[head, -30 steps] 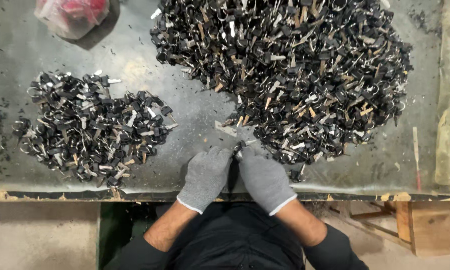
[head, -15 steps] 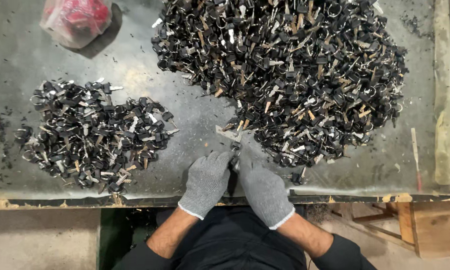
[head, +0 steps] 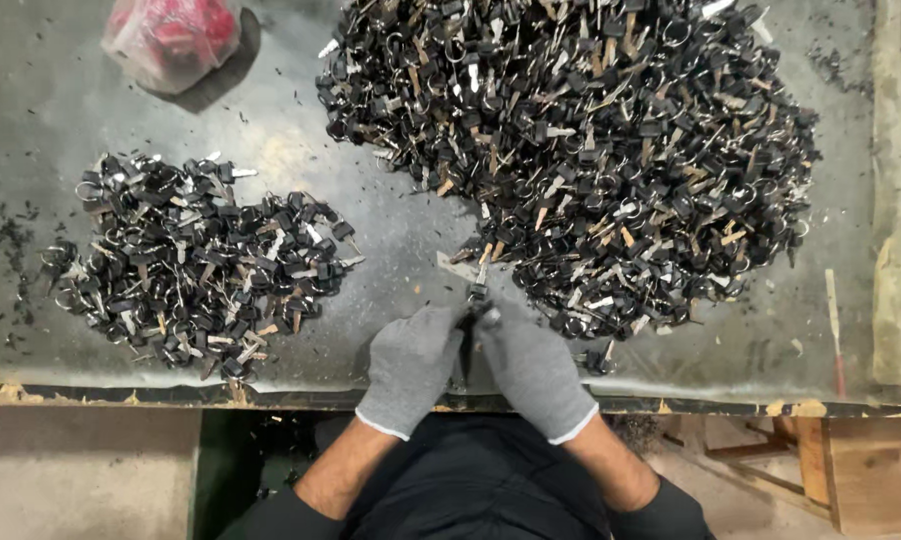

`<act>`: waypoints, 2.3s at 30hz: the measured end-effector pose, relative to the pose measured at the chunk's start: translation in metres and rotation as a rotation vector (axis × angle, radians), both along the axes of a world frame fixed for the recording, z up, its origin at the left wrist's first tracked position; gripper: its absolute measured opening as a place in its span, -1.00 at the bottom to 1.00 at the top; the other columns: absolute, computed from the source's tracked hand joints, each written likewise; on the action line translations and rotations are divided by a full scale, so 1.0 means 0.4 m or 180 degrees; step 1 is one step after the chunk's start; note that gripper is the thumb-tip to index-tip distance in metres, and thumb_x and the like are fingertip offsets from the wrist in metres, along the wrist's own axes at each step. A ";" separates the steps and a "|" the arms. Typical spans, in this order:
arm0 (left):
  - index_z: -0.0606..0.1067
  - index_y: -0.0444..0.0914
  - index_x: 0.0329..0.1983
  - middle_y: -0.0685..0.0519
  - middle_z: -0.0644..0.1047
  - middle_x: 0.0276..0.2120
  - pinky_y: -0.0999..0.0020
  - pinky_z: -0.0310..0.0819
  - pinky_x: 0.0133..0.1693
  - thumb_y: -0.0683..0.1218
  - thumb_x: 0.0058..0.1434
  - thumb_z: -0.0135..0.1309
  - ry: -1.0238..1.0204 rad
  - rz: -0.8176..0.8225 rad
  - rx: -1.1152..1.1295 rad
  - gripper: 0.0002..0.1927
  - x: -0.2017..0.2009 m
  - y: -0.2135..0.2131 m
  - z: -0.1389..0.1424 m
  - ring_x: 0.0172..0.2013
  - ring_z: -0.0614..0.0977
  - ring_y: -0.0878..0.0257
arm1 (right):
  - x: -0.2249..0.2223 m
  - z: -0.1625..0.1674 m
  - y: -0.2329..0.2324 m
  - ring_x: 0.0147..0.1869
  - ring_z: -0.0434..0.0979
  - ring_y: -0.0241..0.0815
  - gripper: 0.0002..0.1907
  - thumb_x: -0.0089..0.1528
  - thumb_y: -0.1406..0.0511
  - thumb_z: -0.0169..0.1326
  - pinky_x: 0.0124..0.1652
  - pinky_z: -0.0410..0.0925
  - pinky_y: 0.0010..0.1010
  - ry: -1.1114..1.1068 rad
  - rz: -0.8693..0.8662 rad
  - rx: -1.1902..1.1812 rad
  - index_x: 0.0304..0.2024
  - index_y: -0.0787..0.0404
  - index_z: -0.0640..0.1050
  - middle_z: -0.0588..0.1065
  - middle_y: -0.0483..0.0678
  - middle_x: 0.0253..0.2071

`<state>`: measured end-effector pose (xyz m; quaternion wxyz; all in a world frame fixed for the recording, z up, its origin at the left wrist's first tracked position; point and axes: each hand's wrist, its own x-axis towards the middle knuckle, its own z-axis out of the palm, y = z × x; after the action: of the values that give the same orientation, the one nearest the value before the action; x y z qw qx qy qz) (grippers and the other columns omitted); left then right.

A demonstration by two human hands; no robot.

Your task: The person, wearing gray work gloves, picks small black metal lock components one at a time from a large pile on a work table and places them into a smaller sorted pile to the left. The repetitive pick-and-place sorting continues throughout the episode.

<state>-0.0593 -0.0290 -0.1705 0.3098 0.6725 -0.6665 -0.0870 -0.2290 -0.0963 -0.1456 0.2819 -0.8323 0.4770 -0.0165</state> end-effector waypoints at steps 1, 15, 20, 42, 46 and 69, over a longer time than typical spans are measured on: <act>0.54 -0.21 -0.09 -0.04 0.54 -0.37 0.07 0.47 -0.39 -0.15 0.10 0.18 -0.0118 -0.0008 -0.0008 -0.72 -0.002 0.003 0.000 -0.43 0.61 -0.03 | 0.005 0.001 0.014 -0.37 0.66 0.17 -0.44 0.29 0.16 0.04 -0.39 0.51 -0.07 0.0220 0.0013 -0.0036 0.27 0.27 0.30 0.57 0.18 -0.38; 0.51 -0.24 0.07 -0.07 0.56 -0.23 0.07 0.51 -0.27 -0.29 0.02 0.05 0.0475 -0.0277 0.0251 -0.52 -0.002 0.003 0.027 -0.27 0.63 -0.04 | -0.011 -0.032 0.060 -0.54 0.62 -0.11 -0.46 0.19 0.32 0.06 -0.60 0.46 -0.27 0.0937 0.0965 -0.1655 0.21 0.41 0.40 0.54 0.04 -0.42; 0.52 -0.25 0.08 -0.08 0.53 -0.29 0.05 0.48 -0.26 -0.30 0.10 0.07 0.0589 -0.0412 0.0251 -0.57 -0.005 0.003 0.012 -0.32 0.59 -0.06 | 0.028 -0.053 0.084 -0.54 0.62 -0.01 -0.81 0.36 0.24 0.00 -0.59 0.47 -0.23 0.0945 0.0292 -0.0775 -0.21 0.25 0.45 0.56 0.06 -0.45; 0.57 -0.28 -0.06 -0.04 0.58 -0.24 0.14 0.51 -0.15 -0.23 0.18 0.10 -0.0269 0.1043 -0.1052 -0.75 0.020 0.006 0.069 -0.25 0.62 0.08 | -0.006 -0.004 0.012 -0.55 0.62 0.05 -0.51 0.30 0.14 0.07 -0.55 0.48 -0.17 0.0391 0.0205 0.0097 0.17 0.23 0.30 0.52 0.02 -0.60; 0.55 -0.22 -0.04 -0.06 0.61 -0.22 0.10 0.45 -0.09 -0.18 0.16 0.18 0.0014 0.0284 -0.0719 -0.73 0.019 -0.089 0.085 -0.16 0.63 -0.02 | 0.008 0.045 0.057 -0.51 0.62 0.13 -0.38 0.26 0.15 0.05 -0.55 0.46 -0.08 0.0291 0.0150 -0.0286 0.28 0.30 0.25 0.55 0.11 -0.53; 0.44 -0.33 0.06 -0.15 0.53 -0.19 0.02 0.45 -0.03 -0.23 0.22 0.07 0.0029 -0.0245 0.0463 -0.68 -0.088 -0.033 0.055 -0.10 0.57 -0.06 | -0.052 0.001 0.045 -0.41 0.64 -0.08 -0.69 0.18 0.24 0.11 -0.45 0.51 -0.30 0.0831 0.0697 -0.0505 -0.04 0.19 0.56 0.53 0.03 -0.37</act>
<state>-0.0947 -0.0423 -0.1485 0.2596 0.6667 -0.6823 -0.1502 -0.2496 -0.0784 -0.1451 0.1512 -0.8940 0.4132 0.0849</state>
